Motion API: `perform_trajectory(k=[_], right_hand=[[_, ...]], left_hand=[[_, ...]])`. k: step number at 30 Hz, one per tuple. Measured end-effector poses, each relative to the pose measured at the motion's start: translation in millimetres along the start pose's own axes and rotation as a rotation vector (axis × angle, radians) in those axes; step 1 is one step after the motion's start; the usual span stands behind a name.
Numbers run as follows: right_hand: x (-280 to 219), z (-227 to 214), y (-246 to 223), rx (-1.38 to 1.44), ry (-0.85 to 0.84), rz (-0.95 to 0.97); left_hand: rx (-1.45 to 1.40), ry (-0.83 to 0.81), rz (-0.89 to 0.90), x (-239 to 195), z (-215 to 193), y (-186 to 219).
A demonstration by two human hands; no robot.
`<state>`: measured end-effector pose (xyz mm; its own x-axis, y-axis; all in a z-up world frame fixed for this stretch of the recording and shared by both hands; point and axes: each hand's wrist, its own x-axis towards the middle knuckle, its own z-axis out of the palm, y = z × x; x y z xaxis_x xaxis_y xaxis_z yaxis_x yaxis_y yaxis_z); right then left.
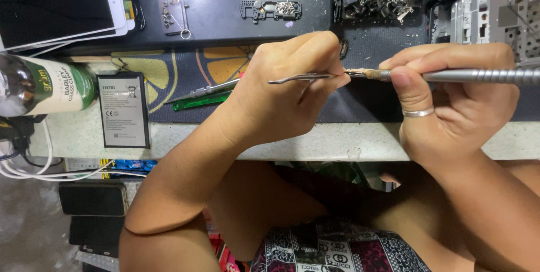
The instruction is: The person uses a metal spudger and tweezers to pry and separate components from a disassembled smartphone chassis. They carefully lift a metal shielding plate and remove it from the device frame.
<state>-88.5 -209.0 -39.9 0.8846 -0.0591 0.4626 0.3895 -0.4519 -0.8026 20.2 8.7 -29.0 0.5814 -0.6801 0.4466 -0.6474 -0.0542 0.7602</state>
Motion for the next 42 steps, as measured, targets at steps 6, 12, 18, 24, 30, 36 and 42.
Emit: perform_trajectory(k=[6,12,18,24,30,36,42], right_hand=[[-2.0,-0.6,2.4,0.004,0.000,-0.005],[-4.0,-2.0,4.7,0.005,-0.005,-0.006],[-2.1,-0.9,4.4,-0.009,0.003,-0.015],[-2.1,0.7,-0.1,-0.048,0.018,-0.002],[-2.6,0.6,-5.9,-0.094,-0.018,-0.026],[-6.1,0.6,-0.3,-0.118,-0.013,-0.073],[-6.1,3.1,-4.2,-0.101,0.010,-0.044]], left_hand=[[-0.051,0.005,-0.009,-1.4,2.3,-3.1],[-0.075,-0.009,-0.023,-0.1,3.0,-7.3],[-0.061,-0.027,-0.015,0.3,-1.4,-6.0],[-0.055,-0.053,-0.020,-2.2,-2.2,-6.0],[-0.074,-0.095,-0.063,-1.8,-7.8,1.0],[-0.070,-0.085,-0.037,0.6,-8.8,3.2],[-0.095,-0.027,-0.064,-1.4,-3.0,-0.9]])
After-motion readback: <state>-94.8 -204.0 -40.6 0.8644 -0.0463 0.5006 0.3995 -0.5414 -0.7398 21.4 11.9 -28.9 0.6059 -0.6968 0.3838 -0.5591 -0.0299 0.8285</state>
